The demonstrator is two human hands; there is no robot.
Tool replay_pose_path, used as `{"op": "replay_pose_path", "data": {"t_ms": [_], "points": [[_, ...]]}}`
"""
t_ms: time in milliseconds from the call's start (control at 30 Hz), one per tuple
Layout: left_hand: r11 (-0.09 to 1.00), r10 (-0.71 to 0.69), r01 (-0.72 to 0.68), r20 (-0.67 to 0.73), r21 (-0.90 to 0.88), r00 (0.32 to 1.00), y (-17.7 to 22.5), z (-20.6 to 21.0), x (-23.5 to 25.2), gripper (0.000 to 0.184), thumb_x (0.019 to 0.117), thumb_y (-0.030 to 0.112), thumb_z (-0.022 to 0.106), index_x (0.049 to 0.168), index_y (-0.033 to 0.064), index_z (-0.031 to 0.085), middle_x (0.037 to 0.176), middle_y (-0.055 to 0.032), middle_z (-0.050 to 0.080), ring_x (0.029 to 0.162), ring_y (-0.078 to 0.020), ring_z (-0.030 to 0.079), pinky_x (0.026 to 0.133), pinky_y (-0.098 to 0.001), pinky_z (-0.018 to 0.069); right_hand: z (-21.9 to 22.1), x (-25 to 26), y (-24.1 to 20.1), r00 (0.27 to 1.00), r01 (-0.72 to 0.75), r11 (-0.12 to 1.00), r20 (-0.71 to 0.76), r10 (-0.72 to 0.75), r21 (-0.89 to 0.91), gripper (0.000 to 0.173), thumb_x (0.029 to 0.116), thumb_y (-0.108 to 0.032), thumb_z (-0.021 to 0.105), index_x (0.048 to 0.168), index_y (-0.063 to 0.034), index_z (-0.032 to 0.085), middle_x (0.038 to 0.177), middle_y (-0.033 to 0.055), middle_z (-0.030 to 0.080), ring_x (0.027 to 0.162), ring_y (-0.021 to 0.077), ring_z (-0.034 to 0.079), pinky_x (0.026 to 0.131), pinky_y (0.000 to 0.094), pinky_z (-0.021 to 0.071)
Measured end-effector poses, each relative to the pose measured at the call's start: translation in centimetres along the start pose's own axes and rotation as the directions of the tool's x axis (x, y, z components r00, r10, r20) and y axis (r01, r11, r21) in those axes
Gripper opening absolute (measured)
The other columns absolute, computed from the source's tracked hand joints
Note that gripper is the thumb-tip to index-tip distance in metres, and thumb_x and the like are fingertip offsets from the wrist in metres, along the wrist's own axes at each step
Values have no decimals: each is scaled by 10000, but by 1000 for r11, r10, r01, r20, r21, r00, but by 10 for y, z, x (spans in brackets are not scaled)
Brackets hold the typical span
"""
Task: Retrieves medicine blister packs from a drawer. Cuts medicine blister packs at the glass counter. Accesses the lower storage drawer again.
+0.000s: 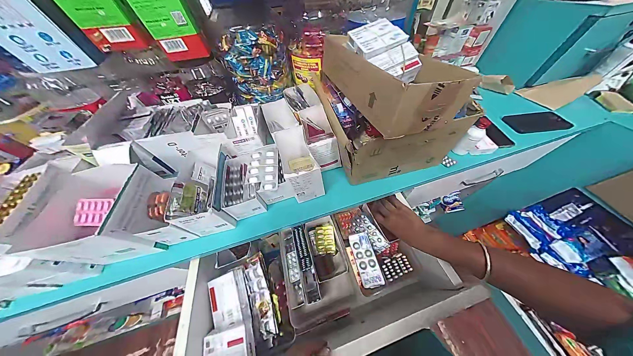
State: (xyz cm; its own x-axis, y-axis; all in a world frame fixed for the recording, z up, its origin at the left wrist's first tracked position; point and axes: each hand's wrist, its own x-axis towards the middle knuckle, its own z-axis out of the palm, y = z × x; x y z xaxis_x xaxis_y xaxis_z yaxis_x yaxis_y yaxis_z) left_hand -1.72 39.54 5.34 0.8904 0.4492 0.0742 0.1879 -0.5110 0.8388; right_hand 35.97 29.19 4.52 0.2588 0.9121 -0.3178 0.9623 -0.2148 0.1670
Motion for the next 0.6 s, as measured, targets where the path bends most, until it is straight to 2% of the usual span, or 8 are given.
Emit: {"op": "replay_pose_path", "data": {"t_ms": [100, 200, 300, 367, 433, 500, 533, 600], "points": [[993, -98, 91, -91, -80, 991, -11, 9, 7, 273, 1017, 125, 568, 1026, -91, 734, 863, -160, 757, 749, -180, 746, 754, -324, 618, -1, -6, 5, 997, 17, 999, -74, -14, 42, 400, 997, 120, 389, 1365, 98, 543, 1433, 298, 539, 1372, 476, 486, 1151, 637, 325], [993, -106, 98, -156, -59, 982, -18, 13, 13, 260, 1011, 120, 574, 962, -85, 726, 732, -133, 720, 598, -136, 693, 618, -301, 605, -22, -19, -12, 999, 19, 974, 22, -25, 225, 417, 1033, -3, 420, 1431, 97, 495, 1526, 317, 440, 1445, 509, 376, 1164, 699, 255], [994, -81, 94, -207, 54, 975, -18, 17, 18, 276, 1003, 151, 586, 943, -64, 749, 721, -143, 720, 587, -169, 693, 600, -339, 600, -19, -19, -32, 990, 112, 923, 37, -135, 369, 434, 1038, -259, 584, 1332, 59, 602, 1362, 292, 579, 1333, 477, 503, 1101, 631, 372], [982, -75, 110, -215, 156, 974, -16, 20, 19, 263, 988, 156, 595, 931, -37, 765, 752, -142, 738, 638, -210, 718, 633, -387, 604, -12, -7, -42, 981, 162, 910, 40, -192, 382, 561, 1017, -318, 628, 1468, -5, 510, 1421, 258, 550, 1364, 446, 483, 1128, 625, 338], [973, -70, 111, -199, 202, 977, -15, 21, 19, 258, 989, 160, 601, 938, -30, 768, 772, -140, 747, 664, -233, 733, 648, -419, 611, -17, 7, -49, 974, 163, 907, 84, -211, 389, 607, 1008, -219, 646, 1542, -42, 417, 1454, 273, 518, 1381, 469, 454, 1130, 661, 298], [973, -80, 117, -183, 200, 980, -15, 19, 20, 261, 991, 159, 601, 953, -37, 770, 786, -153, 750, 675, -256, 739, 658, -447, 610, -21, 20, -48, 976, 128, 891, 103, -191, 437, 540, 998, -57, 609, 1513, -29, 451, 1439, 308, 515, 1372, 513, 452, 1120, 696, 303], [974, -83, 119, -182, 195, 980, -15, 19, 21, 260, 992, 161, 601, 958, -33, 770, 792, -155, 750, 679, -256, 738, 663, -446, 610, -22, 25, -44, 981, 102, 872, 97, -168, 479, 485, 987, -34, 616, 1460, -20, 508, 1411, 298, 543, 1356, 498, 475, 1127, 672, 317], [974, -85, 122, -192, 189, 978, -16, 20, 20, 259, 992, 167, 605, 958, -28, 772, 798, -153, 751, 685, -256, 736, 672, -442, 609, -22, 28, -29, 981, 103, 791, 69, -180, 604, 308, 971, -36, 632, 1269, 38, 646, 1201, 289, 653, 1153, 469, 609, 1029, 622, 428]]}}
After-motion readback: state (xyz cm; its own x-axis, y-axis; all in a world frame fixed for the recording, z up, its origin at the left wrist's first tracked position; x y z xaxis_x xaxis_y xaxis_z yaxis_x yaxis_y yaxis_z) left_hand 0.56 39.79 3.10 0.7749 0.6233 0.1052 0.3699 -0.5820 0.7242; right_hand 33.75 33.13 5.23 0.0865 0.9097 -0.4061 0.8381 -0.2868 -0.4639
